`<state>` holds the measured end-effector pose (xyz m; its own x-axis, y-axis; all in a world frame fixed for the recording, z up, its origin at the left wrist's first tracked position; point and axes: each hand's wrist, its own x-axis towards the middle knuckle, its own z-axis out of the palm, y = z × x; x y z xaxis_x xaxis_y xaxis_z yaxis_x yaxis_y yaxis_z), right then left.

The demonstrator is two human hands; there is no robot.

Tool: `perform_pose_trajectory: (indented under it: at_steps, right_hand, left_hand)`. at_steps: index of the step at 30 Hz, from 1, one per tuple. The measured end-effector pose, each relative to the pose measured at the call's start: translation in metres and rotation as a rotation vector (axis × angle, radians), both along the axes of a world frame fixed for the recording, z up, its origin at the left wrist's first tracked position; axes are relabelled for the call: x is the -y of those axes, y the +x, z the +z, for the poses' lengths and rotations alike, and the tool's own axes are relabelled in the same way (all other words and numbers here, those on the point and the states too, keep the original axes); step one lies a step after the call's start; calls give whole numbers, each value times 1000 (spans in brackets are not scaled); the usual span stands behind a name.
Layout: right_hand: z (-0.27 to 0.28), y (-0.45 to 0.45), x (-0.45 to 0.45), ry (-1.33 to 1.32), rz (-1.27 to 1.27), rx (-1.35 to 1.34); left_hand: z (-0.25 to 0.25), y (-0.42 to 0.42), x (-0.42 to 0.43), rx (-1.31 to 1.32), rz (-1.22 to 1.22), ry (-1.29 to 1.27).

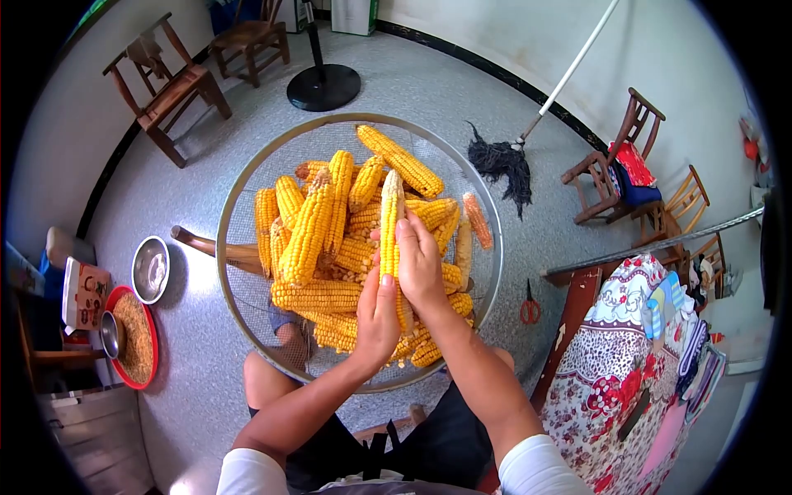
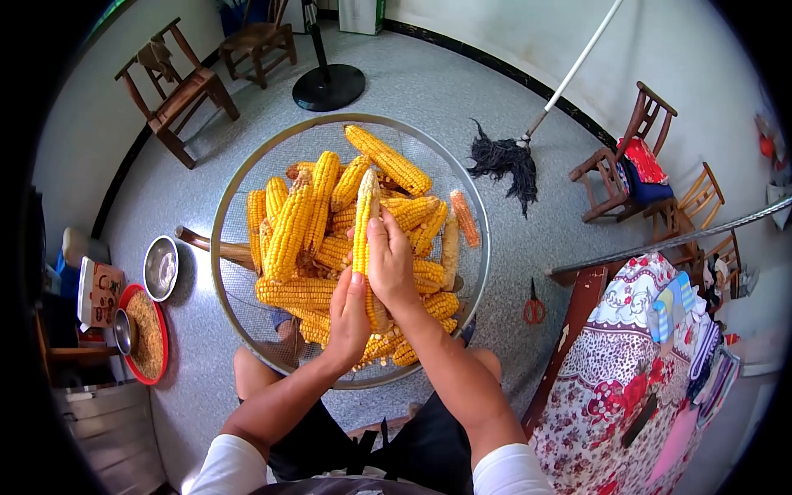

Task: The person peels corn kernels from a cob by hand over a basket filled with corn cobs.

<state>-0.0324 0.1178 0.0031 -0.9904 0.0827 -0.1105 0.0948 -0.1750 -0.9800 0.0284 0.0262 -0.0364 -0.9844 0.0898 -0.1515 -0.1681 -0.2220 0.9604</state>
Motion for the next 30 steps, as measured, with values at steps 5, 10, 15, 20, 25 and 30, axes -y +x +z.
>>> perform_pose_trajectory:
  at_steps: [5, 10, 15, 20, 25, 30]
  right_hand:
    - [-3, -5, -2, -64, -5, 18]
    - [-4, -4, 2, -207, -30, 36]
    - [0, 4, 9, -100, 17, 5]
    - [-1, 7, 10, 85, 53, -40]
    - [-6, 5, 9, 140, 10, -87]
    - [-6, 2, 6, 13, -42, -44]
  left_hand:
    - [-2, -2, -1, -47, 13, 10]
    - [19, -4, 5, 83, -22, 111]
    - [18, -7, 6, 44, 41, 83]
    - [17, -8, 5, -100, 40, -57]
    - [15, -7, 8, -112, 20, -106]
    - [16, -9, 5, -160, 49, -106]
